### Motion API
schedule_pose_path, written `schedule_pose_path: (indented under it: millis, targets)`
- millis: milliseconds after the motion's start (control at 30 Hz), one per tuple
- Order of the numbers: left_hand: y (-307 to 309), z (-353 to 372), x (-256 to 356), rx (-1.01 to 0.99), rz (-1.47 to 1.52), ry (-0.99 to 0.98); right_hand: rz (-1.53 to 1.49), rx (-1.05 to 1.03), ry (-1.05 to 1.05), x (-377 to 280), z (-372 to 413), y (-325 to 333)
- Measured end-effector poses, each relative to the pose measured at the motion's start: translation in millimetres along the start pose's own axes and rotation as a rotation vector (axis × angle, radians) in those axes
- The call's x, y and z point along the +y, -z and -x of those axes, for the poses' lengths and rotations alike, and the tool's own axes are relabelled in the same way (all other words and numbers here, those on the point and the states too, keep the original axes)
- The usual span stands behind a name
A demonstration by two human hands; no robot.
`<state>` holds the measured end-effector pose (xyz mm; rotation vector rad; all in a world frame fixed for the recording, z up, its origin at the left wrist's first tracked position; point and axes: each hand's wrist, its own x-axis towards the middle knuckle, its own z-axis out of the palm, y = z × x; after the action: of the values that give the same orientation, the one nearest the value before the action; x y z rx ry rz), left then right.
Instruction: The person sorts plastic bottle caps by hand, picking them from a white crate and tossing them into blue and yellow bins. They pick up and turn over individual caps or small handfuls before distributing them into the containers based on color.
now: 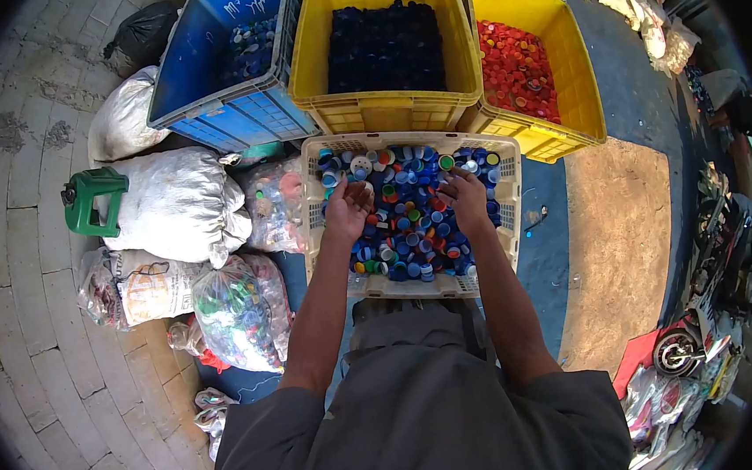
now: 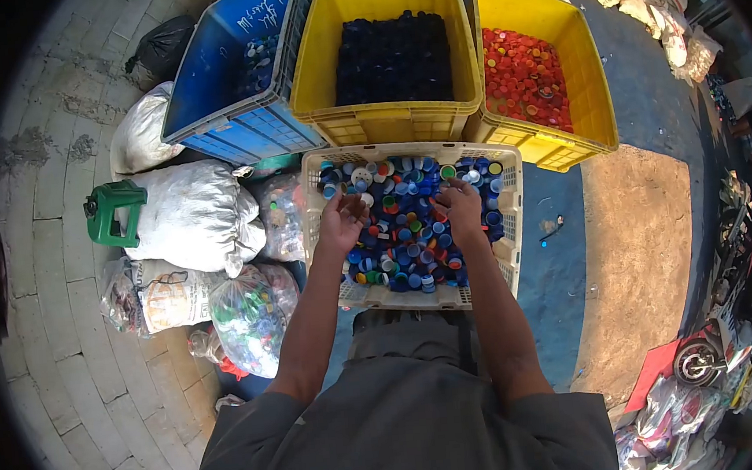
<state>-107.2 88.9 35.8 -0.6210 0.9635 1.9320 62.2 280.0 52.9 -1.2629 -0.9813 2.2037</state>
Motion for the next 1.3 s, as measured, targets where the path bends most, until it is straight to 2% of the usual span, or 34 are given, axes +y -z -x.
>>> schedule_pose_path:
  millis: [33,100,200,233,333,367,467,600,833,933,1033,1167,1267,1300]
  targets:
    - [15.9,7.6,-12.9,0.083,-0.019,0.027,0.203,0.017,0.051,21.3,0.1,6.0]
    - [49.7,18.1,-32.5,0.094,-0.034,0.108,0.608,0.050,0.157,53.8,-0.8,12.7]
    - [75.4,42.6,-52.4,0.119,-0.086,0.132,0.996,0.014,0.282,54.8,6.4,-11.9]
    - [80.5,49.9,-56.6,0.128,-0.107,0.120,1.062,0.006,0.226,43.2,10.5,-28.7]
    - [87.9,70.1,-60.5,0.103,-0.153,0.134,1.180,-0.030,0.464,53.5,-18.8,-48.7]
    - [87.7,76.3,-59.7,0.094,-0.185,0.132,1.224,-0.035,0.488,52.5,-25.2,-56.3]
    - [89.7,88.9,-55.0,0.144,-0.232,0.132,1.355,0.027,0.732,56.5,-48.3,-76.0]
    - [103.8,98.3,-42.0,0.151,-0.224,0.119,1.499,0.013,0.813,57.5,-60.3,-92.8]
    - [107.0,112.1,-18.7,0.108,-0.284,0.071,1.512,0.024,0.849,59.7,-60.4,-97.5]
    - [101.7,106.9,-15.9,0.079,-0.329,0.055,1.266,-0.106,0.844,61.7,-61.0,-88.8]
    - [92.6,93.0,-18.1,0.051,-0.400,0.020,1.061,-0.117,0.829,64.5,-40.7,-78.6]
    - [62.9,71.4,-19.7,-0.017,-0.627,-0.096,0.949,-0.138,0.815,72.6,-9.7,-62.3]
    - [31.8,62.5,-21.3,-0.096,-0.757,-0.197,0.893,-0.157,0.683,64.2,23.9,-57.5]
    - [24.8,58.5,-23.1,-0.121,-0.790,-0.229,0.930,-0.177,0.747,61.7,31.2,-53.9]
